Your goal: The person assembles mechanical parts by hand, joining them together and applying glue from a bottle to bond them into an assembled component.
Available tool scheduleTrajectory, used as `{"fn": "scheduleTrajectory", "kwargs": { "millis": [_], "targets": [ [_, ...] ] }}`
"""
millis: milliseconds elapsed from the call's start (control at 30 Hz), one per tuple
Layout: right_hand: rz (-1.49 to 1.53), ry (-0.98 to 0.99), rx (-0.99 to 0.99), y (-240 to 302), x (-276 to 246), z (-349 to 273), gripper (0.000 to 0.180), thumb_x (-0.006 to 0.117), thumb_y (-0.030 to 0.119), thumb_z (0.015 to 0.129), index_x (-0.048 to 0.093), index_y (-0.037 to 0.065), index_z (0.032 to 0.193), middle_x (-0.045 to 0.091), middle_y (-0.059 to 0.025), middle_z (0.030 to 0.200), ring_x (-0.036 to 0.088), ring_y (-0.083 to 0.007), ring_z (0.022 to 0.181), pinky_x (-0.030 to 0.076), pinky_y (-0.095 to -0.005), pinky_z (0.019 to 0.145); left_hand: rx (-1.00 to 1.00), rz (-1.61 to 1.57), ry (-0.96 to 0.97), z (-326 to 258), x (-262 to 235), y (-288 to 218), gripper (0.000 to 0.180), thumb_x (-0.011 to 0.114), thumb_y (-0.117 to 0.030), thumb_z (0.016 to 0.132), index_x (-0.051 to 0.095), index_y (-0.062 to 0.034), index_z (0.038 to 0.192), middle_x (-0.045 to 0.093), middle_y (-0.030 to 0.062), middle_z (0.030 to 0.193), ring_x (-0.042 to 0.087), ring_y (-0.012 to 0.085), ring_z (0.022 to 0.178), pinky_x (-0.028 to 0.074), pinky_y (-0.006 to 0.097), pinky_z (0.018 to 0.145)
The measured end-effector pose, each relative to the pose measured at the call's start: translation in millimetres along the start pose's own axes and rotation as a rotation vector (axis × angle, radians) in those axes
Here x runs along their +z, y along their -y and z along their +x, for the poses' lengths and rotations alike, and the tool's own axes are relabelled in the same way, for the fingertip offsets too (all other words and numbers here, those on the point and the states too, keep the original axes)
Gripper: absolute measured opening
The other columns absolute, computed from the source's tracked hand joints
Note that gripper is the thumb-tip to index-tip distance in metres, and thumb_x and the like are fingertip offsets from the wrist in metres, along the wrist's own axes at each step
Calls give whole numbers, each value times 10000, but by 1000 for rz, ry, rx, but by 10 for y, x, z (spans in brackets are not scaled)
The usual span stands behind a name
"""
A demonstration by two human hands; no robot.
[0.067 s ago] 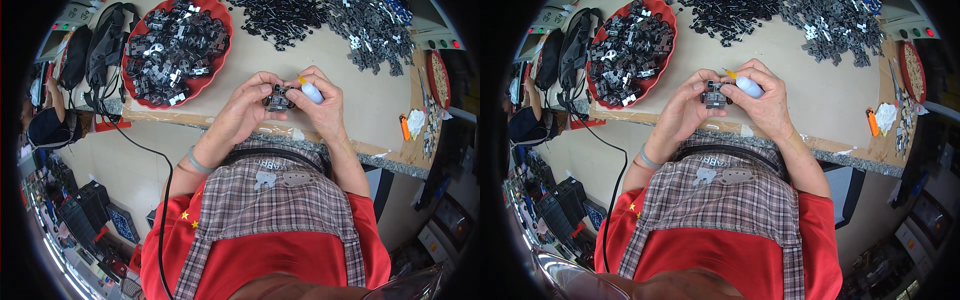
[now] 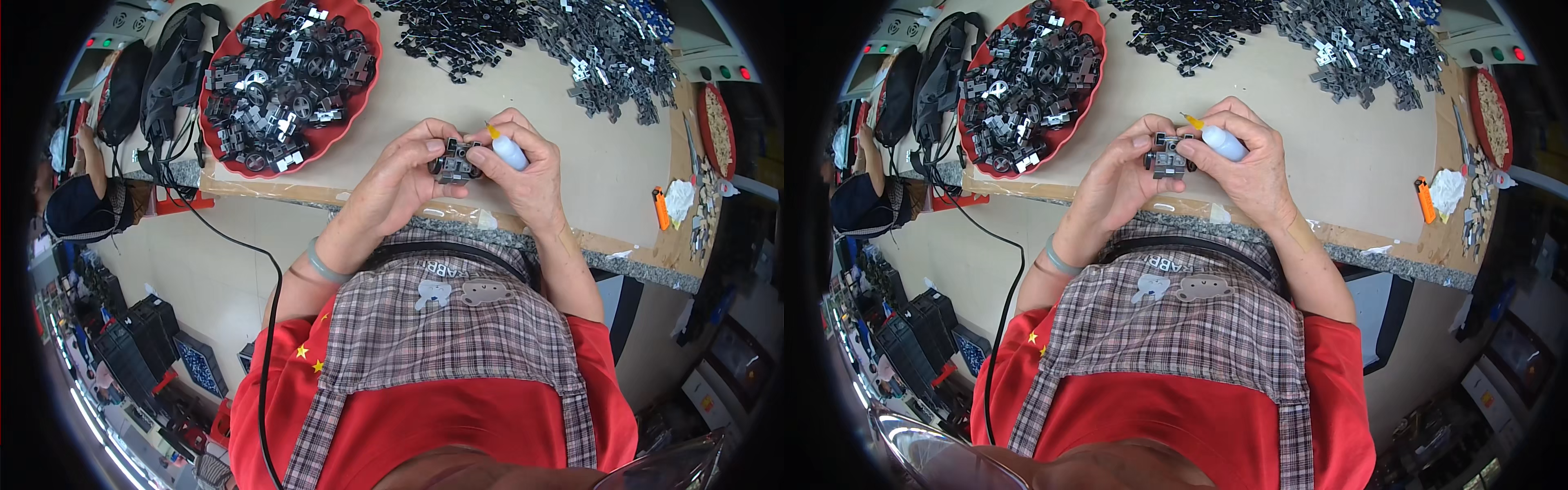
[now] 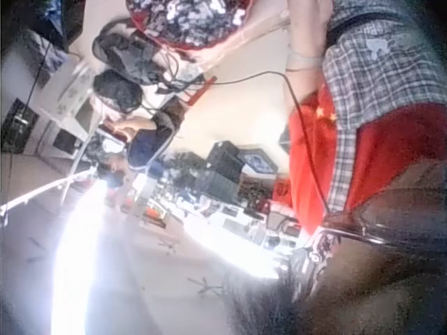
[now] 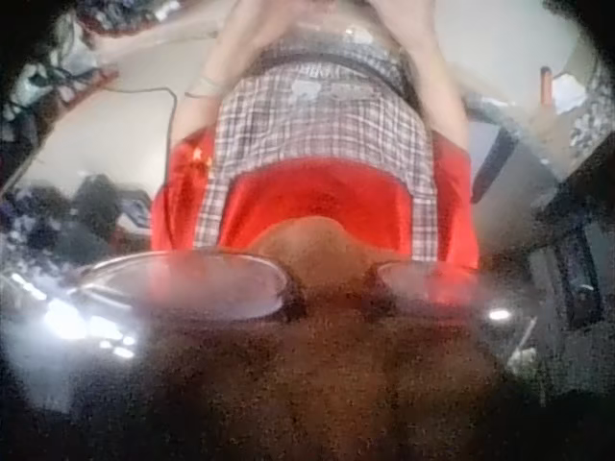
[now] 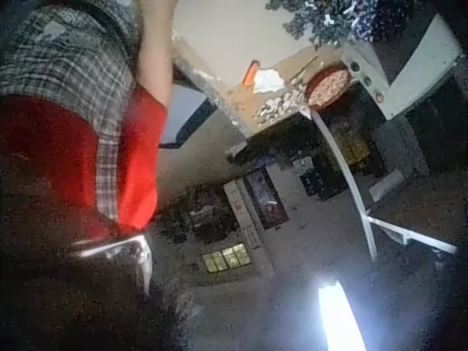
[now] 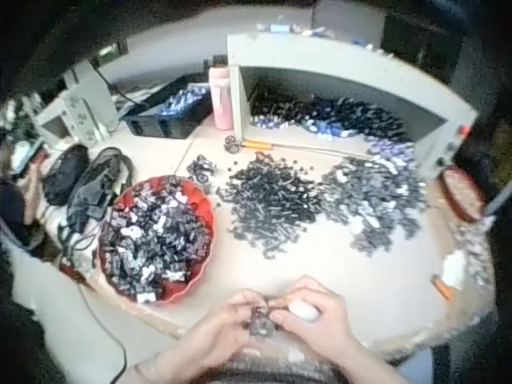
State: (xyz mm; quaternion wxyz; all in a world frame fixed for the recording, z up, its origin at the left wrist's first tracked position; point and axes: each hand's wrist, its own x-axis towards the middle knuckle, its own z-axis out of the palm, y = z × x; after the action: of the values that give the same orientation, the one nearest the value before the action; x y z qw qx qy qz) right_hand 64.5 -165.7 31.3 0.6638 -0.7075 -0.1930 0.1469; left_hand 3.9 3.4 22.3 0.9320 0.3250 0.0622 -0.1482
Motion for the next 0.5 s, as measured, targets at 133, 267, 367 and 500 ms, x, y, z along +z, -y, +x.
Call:
{"fn": "scheduleTrajectory", "kwargs": {
  "millis": [133, 267, 367, 500],
  "targets": [
    [-10, 31, -57, -16, -10, 11, 169, 751, 63, 742, 703, 29, 901, 557, -14, 835, 529, -93, 760, 441, -225, 678, -40, -78, 43, 11, -76, 34, 235, 462, -199, 900, 506, -9, 1029, 518, 119, 1107, 555, 191, 1031, 534, 461, 855],
    [-84, 69, -85, -23, -33, 21, 163, 752, 68, 738, 695, 25, 884, 558, -19, 826, 533, -104, 757, 440, -235, 678, -53, -69, 41, 7, -64, 12, 215, 490, -179, 876, 517, -15, 1011, 520, 112, 1093, 556, 205, 1033, 508, 507, 890],
    [-106, 75, -93, -38, -48, 29, 164, 754, 72, 735, 688, 19, 875, 561, -22, 827, 539, -110, 755, 441, -240, 673, -51, -46, 14, 6, -58, 15, 210, 503, -169, 863, 519, -22, 1012, 525, 99, 1075, 556, 204, 1038, 508, 506, 890],
    [-139, 66, -84, -30, -39, 28, 153, 754, 73, 734, 684, 7, 853, 563, -27, 825, 553, -117, 753, 450, -244, 664, -45, -15, 9, 8, -51, 9, 214, 509, -170, 858, 517, -27, 1018, 528, 93, 1070, 559, 203, 1040, 512, 501, 885]
  ]
}}
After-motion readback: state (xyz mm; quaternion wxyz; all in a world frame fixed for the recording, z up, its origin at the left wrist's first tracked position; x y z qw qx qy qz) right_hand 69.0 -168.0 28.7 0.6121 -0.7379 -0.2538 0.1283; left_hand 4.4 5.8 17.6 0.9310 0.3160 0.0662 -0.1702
